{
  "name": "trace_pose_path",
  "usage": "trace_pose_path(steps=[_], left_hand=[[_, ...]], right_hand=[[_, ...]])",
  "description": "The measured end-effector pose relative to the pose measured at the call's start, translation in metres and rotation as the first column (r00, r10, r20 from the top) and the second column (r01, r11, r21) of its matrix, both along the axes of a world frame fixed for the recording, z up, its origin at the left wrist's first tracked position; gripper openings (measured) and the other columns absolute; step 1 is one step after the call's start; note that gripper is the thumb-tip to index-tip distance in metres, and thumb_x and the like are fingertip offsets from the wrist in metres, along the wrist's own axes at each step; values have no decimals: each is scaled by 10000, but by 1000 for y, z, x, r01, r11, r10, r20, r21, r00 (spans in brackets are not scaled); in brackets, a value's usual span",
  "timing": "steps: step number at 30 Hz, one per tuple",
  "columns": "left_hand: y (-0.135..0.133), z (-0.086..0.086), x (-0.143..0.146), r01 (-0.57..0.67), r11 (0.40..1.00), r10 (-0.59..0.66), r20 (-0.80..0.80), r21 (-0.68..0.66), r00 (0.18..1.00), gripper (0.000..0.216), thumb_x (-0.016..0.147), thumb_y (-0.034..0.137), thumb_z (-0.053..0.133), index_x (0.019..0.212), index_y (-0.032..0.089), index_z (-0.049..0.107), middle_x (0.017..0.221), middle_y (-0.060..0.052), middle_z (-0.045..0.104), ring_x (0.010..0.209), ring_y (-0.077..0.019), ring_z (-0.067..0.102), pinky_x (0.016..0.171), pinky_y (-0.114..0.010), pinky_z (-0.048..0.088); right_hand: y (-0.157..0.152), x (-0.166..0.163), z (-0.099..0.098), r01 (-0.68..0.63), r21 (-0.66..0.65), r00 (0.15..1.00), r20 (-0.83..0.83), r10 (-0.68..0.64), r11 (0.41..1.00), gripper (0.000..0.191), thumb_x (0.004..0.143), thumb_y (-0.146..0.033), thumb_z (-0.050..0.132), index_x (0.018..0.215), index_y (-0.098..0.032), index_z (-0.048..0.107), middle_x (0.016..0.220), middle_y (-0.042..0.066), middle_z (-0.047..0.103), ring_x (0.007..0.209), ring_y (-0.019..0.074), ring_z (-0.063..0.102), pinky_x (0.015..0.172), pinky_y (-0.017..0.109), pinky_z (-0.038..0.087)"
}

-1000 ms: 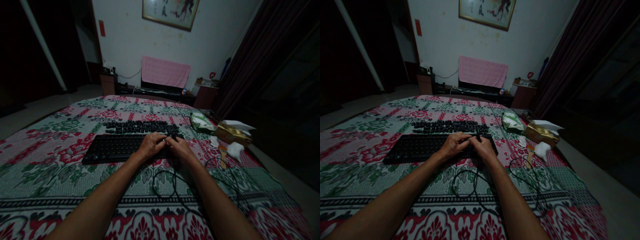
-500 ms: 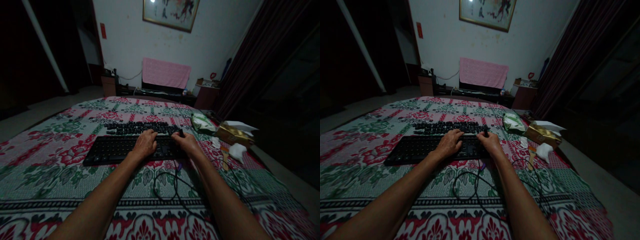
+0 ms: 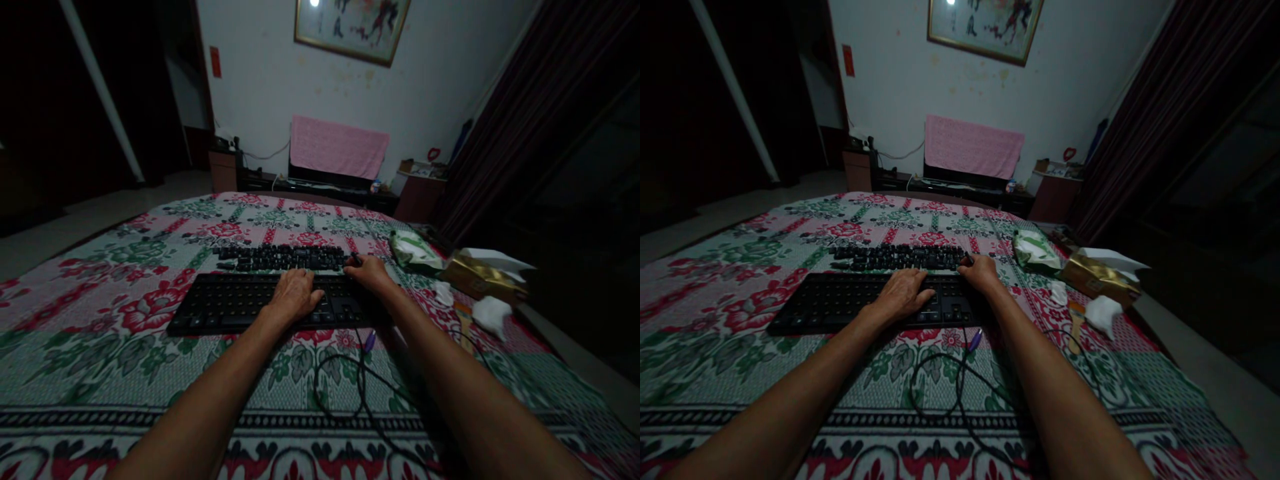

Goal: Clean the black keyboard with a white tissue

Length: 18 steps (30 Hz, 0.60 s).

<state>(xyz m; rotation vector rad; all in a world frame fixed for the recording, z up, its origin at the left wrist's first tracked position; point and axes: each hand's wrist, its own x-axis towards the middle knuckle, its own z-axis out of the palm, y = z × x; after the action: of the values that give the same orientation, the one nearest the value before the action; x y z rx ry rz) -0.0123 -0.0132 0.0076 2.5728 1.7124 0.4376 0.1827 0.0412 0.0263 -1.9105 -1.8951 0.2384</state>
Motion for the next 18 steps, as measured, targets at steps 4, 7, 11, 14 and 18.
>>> trace_pose_path(steps=[4,7,11,14,18], left_hand=[[-3,2,1,4,1000,-4,-7,1,1000,369,835,438,454,1010,144,592,1007,-125,623,997,-257,554,898,-368,401],[-5,2,2,1,1000,-1,-7,9,1000,371,832,438,456,1002,139,595,1008,-133,621,991,-260,558,894,-370,405],[-5,2,2,-6,1000,6,-8,9,1000,382,832,449,452,1018,143,587,1005,-128,620,997,-263,552,893,-374,406],[-5,1,2,-12,1000,13,-5,8,1000,381,829,454,457,1010,145,585,1003,-125,617,996,-264,550,897,-376,402],[-4,1,2,-11,1000,11,-6,8,1000,388,827,459,459,1024,147,580,1015,-126,614,1006,-263,545,903,-375,397]], right_hand=[[3,-3,-1,-34,-18,996,83,35,999,213,703,-273,629,880,-173,689,853,49,701,802,179,630,683,223,421],[5,-6,-2,-36,-32,990,136,40,999,211,703,-288,629,874,-183,692,858,54,702,812,184,631,695,228,419],[11,-12,-2,-10,-56,983,184,20,998,229,679,-327,648,866,-203,695,855,56,698,820,193,628,688,235,418],[14,-14,-3,15,-72,980,199,0,997,224,662,-317,657,851,-205,701,849,67,697,814,204,628,678,245,417],[18,-15,-7,34,-75,983,183,-20,997,192,668,-274,630,820,-187,708,814,76,693,783,195,625,659,238,409]])
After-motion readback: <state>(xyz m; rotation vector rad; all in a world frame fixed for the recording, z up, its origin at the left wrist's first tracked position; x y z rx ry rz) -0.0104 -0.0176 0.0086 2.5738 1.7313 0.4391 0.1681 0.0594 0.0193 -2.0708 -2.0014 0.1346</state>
